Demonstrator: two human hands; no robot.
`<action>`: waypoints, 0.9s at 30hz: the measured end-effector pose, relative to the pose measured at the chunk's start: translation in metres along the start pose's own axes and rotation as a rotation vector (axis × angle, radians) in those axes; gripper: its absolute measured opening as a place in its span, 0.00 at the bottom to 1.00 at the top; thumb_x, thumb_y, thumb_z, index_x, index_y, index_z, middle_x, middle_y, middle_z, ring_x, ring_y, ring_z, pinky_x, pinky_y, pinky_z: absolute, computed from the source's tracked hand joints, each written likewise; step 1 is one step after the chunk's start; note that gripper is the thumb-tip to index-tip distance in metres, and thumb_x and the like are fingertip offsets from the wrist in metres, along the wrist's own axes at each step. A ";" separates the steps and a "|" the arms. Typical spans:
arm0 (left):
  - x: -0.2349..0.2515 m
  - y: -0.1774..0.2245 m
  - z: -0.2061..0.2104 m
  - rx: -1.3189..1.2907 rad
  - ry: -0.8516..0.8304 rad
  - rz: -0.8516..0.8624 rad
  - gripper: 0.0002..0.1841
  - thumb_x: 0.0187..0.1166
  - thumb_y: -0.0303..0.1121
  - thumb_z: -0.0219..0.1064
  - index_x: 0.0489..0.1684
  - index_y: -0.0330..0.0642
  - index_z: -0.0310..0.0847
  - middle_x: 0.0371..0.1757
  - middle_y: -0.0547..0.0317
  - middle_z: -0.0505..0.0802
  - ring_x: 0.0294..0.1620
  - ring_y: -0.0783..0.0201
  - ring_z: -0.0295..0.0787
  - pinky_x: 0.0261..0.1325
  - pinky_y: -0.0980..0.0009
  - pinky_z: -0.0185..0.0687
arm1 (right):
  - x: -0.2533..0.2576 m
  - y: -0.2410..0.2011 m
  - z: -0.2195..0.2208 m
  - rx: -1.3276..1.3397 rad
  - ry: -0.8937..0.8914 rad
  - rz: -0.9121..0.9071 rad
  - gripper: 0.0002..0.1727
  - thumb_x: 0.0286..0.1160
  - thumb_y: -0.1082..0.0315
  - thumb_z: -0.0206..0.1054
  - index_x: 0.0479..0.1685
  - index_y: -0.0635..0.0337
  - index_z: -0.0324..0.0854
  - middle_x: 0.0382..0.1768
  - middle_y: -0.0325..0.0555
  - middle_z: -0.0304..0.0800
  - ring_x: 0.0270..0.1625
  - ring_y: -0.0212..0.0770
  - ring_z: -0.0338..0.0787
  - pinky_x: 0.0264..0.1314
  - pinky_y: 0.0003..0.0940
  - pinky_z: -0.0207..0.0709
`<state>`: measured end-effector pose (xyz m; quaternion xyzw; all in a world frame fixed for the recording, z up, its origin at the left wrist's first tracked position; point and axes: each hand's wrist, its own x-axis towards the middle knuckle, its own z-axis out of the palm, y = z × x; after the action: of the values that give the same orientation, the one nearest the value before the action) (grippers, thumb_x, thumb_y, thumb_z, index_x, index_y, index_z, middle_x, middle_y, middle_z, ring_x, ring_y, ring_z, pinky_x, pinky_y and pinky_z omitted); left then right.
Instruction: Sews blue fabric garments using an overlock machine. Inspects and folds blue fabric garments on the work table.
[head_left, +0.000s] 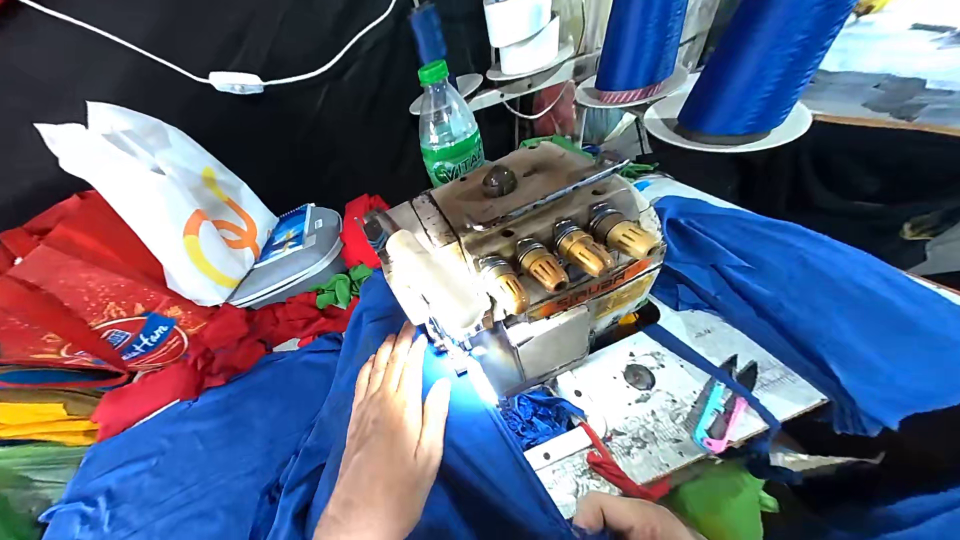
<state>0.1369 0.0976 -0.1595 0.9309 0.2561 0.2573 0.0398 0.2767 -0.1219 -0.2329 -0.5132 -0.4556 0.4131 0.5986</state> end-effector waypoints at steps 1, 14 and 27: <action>0.004 -0.005 0.000 -0.003 -0.004 0.011 0.30 0.90 0.51 0.45 0.77 0.38 0.78 0.78 0.49 0.84 0.84 0.52 0.74 0.85 0.45 0.62 | 0.004 -0.003 0.000 -0.007 0.004 -0.010 0.08 0.76 0.74 0.69 0.42 0.74 0.83 0.34 0.43 0.89 0.38 0.22 0.86 0.47 0.23 0.80; 0.062 -0.053 -0.005 -0.312 -0.073 0.079 0.23 0.86 0.39 0.60 0.76 0.37 0.77 0.77 0.48 0.83 0.84 0.56 0.72 0.89 0.54 0.57 | 0.062 -0.010 0.025 -0.074 0.223 -0.134 0.09 0.70 0.62 0.76 0.41 0.56 0.88 0.36 0.28 0.92 0.40 0.16 0.89 0.45 0.14 0.84; -0.127 -0.028 -0.005 -0.121 0.241 -0.210 0.16 0.84 0.35 0.63 0.51 0.26 0.87 0.48 0.40 0.92 0.54 0.57 0.88 0.65 0.66 0.81 | 0.062 -0.025 0.006 0.069 0.083 -0.076 0.16 0.67 0.71 0.76 0.52 0.51 0.79 0.37 0.30 0.94 0.42 0.23 0.92 0.47 0.19 0.86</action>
<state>0.0281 0.0584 -0.2196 0.8574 0.3389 0.3763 0.0913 0.2867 -0.0636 -0.2007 -0.4914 -0.4352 0.3839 0.6494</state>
